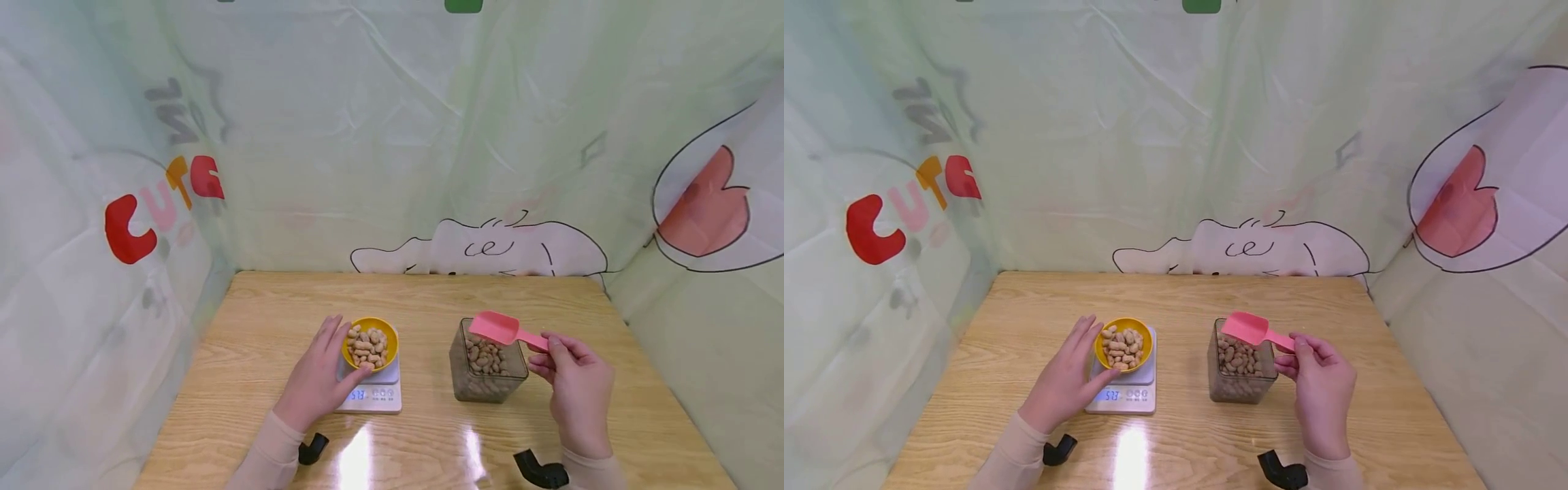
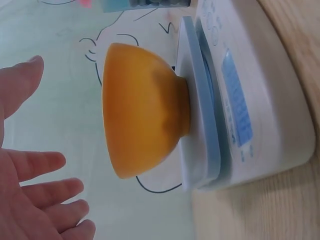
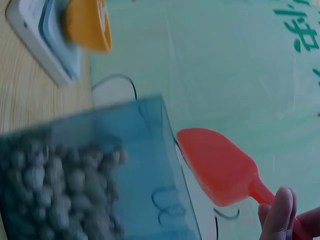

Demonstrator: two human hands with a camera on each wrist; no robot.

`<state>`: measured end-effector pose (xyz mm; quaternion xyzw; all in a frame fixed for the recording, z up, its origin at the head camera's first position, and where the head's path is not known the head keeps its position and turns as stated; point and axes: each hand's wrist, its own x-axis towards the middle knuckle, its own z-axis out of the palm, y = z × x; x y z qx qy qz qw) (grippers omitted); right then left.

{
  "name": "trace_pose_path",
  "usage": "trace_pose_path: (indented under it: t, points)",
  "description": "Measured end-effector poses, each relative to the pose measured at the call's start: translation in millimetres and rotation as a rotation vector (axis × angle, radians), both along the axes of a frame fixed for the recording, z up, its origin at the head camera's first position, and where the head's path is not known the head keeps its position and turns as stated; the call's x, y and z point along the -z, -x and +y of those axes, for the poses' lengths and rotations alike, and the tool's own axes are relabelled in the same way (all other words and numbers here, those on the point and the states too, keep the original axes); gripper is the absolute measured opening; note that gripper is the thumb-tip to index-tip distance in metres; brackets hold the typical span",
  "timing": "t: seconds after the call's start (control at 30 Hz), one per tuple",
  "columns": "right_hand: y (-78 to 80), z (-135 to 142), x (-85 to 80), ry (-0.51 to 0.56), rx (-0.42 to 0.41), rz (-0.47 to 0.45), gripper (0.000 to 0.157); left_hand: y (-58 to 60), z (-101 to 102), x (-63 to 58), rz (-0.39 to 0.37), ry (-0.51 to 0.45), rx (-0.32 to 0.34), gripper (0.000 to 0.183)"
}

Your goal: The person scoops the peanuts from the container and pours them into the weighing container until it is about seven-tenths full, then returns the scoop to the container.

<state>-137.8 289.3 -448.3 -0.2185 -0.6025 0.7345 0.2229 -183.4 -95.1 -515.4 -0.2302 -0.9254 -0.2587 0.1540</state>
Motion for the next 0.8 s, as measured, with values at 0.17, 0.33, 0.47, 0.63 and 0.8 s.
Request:
trace_pose_path:
  t: [0.17, 0.33, 0.47, 0.63, 0.8]
  points:
    - [-5.1, 15, 7.0, -0.136, 0.061, -0.093, 0.017, -3.2, -6, 3.0, 0.000, 0.013, -0.017, 0.092]
    - [-4.2, 17, 13.5, -0.376, -0.042, -0.244, 0.034, -5.4, -12, 6.1, 0.009, 0.026, -0.037, 0.092]
    - [-2.8, 16, 19.0, -0.492, -0.123, -0.306, 0.039, -7.6, -14, 8.4, 0.026, 0.047, -0.032, 0.092]
    - [-3.7, 17, 24.5, -0.632, -0.126, -0.352, 0.040, -10.5, -16, 11.6, 0.064, 0.058, -0.039, 0.089]
    - [-7.4, 19, 25.8, -0.782, -0.086, -0.395, 0.044, -12.9, -19, 15.3, 0.094, 0.097, -0.063, 0.088]
